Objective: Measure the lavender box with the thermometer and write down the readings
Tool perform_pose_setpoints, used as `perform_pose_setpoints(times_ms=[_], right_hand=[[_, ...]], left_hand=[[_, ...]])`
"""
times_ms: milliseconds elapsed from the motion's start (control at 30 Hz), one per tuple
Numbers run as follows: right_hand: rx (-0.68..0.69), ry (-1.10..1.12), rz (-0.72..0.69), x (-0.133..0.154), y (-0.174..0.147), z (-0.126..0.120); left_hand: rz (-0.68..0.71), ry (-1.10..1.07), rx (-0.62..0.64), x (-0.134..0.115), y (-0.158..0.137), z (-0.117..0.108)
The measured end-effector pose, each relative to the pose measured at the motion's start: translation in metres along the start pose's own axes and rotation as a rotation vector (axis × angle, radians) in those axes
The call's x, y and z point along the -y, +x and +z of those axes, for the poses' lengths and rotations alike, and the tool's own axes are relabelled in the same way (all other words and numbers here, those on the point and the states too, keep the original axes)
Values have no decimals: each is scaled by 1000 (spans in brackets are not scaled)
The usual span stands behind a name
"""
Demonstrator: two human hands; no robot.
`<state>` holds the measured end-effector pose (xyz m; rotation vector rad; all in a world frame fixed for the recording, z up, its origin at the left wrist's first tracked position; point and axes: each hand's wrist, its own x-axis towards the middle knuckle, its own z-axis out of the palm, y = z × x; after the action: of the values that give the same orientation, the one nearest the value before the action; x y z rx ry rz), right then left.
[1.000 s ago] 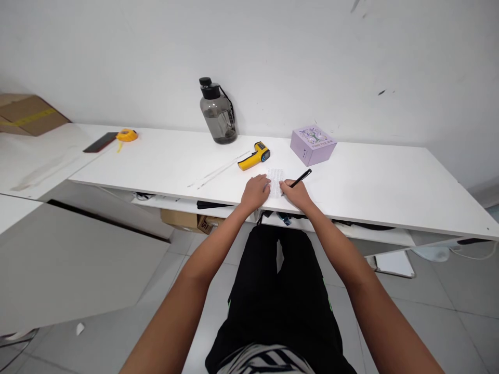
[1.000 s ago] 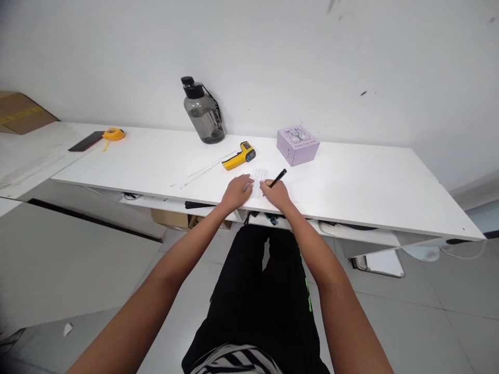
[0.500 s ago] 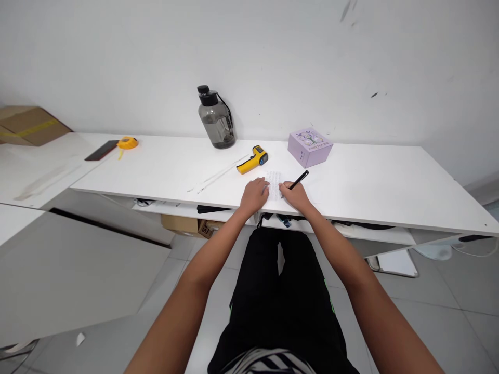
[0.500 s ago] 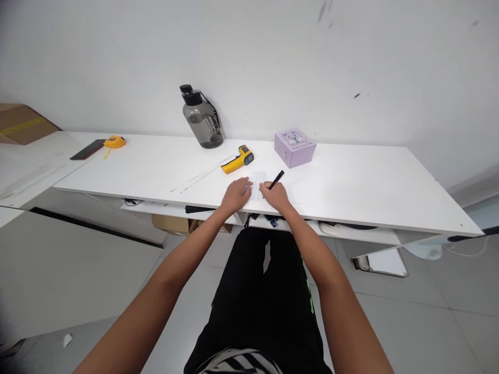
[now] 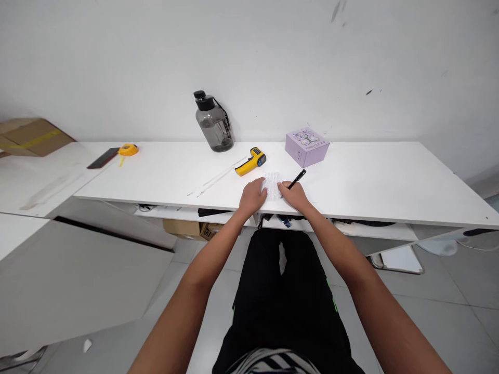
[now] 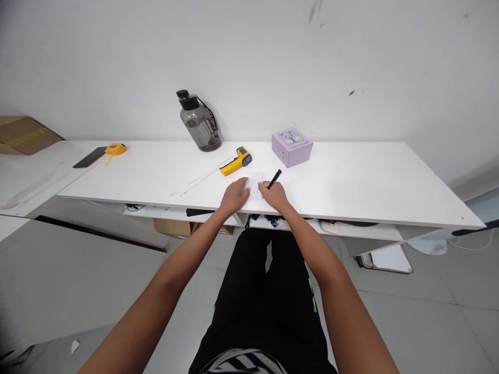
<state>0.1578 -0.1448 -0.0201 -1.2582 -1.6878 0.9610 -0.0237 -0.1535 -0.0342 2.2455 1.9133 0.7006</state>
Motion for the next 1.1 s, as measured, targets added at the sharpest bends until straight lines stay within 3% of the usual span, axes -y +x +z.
perform_pose_setpoints(times_ms=[333,433,533,633,800,1100], right_hand=[[44,-29,17,-1,2,2],[7,19,15,-3,4,1],[-102,133,44,-4,6,0],[-127,173,77,-2,6,1],[-67,91,71,2,2,0],[-124,41,-77,-22,9,7]], left_hand=[[-46,-64,-3,-1,-1,-2],[-94,-136,-89,3,-2,-1],[-237,-230,-219,7,-2,-3],[-330,-180,-293,7,-1,-5],[-321,36,-261,-5,-2,-4],[-326,86,-181,-7,-2,-1]])
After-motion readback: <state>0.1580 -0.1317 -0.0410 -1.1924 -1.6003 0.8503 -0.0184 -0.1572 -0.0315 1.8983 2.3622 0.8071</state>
